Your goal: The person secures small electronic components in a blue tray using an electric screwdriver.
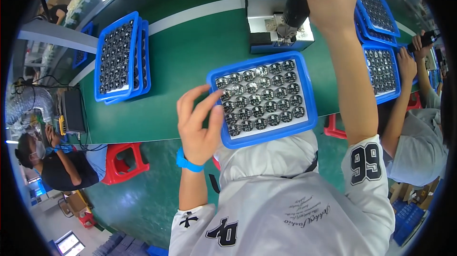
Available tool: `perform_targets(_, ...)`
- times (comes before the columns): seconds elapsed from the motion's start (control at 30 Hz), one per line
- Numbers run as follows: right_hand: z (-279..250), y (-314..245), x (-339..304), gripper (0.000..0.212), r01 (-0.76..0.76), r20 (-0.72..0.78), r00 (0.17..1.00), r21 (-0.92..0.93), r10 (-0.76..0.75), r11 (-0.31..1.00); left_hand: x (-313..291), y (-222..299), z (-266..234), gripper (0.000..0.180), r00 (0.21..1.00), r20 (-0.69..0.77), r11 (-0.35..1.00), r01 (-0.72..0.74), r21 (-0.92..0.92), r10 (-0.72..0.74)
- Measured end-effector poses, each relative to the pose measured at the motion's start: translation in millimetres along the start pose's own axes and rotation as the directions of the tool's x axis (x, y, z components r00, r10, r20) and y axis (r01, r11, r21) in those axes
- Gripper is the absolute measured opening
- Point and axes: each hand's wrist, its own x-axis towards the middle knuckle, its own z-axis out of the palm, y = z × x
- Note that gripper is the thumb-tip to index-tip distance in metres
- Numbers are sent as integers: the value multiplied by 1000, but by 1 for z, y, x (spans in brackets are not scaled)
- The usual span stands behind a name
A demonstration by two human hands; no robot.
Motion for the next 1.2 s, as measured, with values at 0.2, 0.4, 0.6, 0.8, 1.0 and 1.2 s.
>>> perform_targets(0.2, -11, 15, -16, 19, -29, 129, 991, -103, 43, 994, -16, -32, 7, 23, 985, -105, 984, 124, -126, -137)
perform_targets(0.4, -57, -6, -69, 32, -9, 134, 991, 133, -9, 991, -13, -27, 7, 26, 987, -119, 984, 92, -153, -110)
perform_targets(0.6, -76, -38, -111, 40, -50, 104, 994, 131, 37, 990, -2, -2, 16, 41, 992, -9, 988, -124, -92, 124)
perform_targets(0.8, -96, -31, -138, 41, 9, 128, 992, 83, -19, 997, 7, 28, 30, 46, 951, 136, 960, -268, -82, 277)
perform_targets(1.0, -74, -34, -165, 41, -2, 2, 1000, 1, 2, 1000, 16, 48, 42, 52, 902, 304, 952, -292, -91, 306)
perform_targets(1.2, -73, -27, -171, 39, -50, -19, 999, -51, 50, 997, 14, 52, 51, 52, 878, 373, 953, -293, -79, 301)
